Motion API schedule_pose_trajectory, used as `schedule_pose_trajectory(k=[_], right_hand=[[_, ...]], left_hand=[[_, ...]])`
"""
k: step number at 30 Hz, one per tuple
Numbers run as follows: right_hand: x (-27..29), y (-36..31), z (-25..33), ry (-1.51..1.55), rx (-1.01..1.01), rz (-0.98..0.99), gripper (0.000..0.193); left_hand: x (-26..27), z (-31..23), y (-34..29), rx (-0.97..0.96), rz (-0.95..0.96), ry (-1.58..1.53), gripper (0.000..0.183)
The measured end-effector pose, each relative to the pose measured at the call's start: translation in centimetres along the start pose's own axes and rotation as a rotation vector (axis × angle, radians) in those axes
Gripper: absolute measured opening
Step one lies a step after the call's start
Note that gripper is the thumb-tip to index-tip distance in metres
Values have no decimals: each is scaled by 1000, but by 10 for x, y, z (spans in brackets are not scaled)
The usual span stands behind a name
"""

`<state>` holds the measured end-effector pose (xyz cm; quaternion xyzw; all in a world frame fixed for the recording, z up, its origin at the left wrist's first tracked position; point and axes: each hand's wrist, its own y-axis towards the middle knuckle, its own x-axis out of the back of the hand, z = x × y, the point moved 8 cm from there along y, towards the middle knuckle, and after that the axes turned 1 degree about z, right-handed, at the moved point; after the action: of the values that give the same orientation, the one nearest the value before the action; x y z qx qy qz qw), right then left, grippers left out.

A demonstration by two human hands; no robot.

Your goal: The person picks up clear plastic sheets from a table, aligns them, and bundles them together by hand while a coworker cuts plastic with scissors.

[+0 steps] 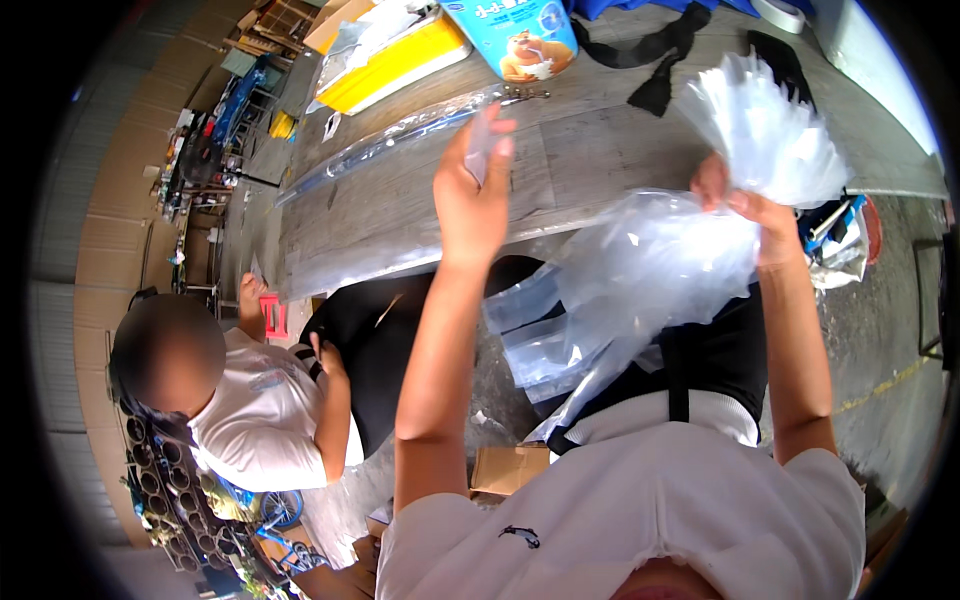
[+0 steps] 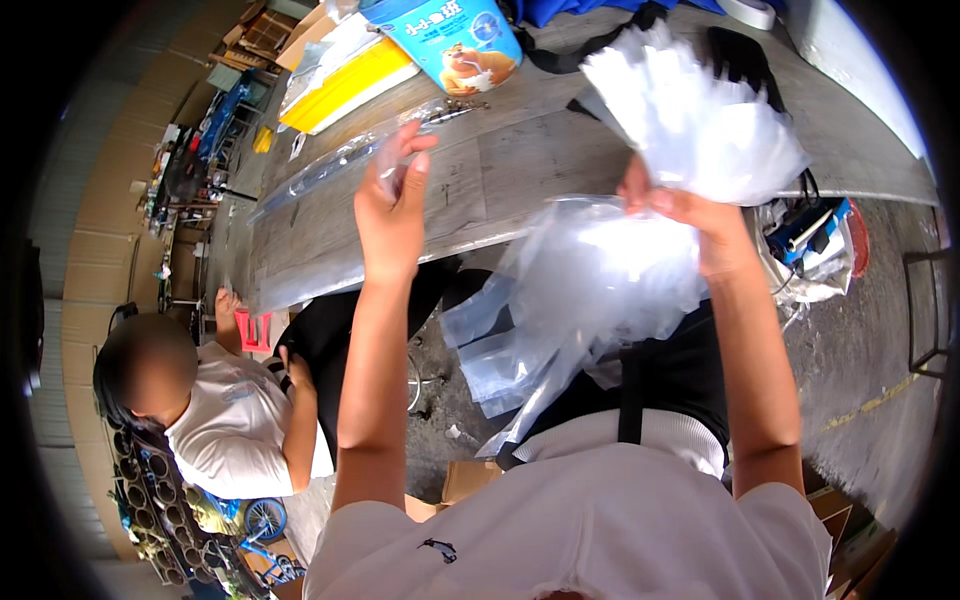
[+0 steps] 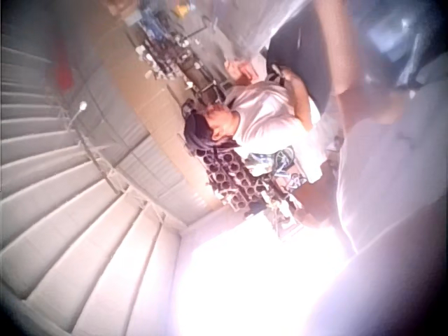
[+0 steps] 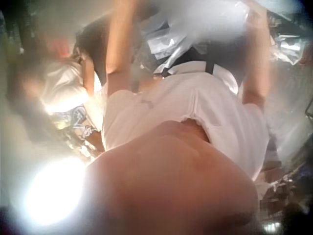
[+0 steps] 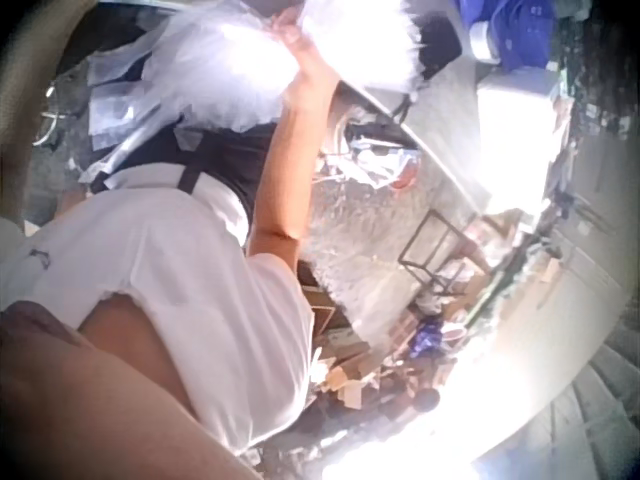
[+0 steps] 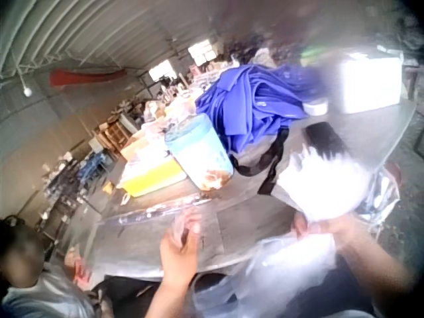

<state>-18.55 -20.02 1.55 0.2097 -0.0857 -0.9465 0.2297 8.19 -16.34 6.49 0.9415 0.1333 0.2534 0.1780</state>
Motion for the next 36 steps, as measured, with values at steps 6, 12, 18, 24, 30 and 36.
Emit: schedule_pose_trajectory(k=[6,12,18,24,30,36], right_hand=[[-51,-4,-10,196,-165,-30,47],[-66,-13,-6,212,-255,-5,64],[-47,-15,-12,145,-307,58,60],[-13,-6,-9,288,-188,148,26],[39,9,-14,388,-81,76,31],[32,13,-20,338,-55,82,31]], left_hand=[[-60,-88,-28,-35,104,-51,56],[-82,-132,-32,-369,160,746,48],[-90,-99,-40,89,419,56,61],[-80,20,-179,246,629,-31,74],[77,95,-225,804,547,659,77],[213,13,-116,66,-417,1310,97]])
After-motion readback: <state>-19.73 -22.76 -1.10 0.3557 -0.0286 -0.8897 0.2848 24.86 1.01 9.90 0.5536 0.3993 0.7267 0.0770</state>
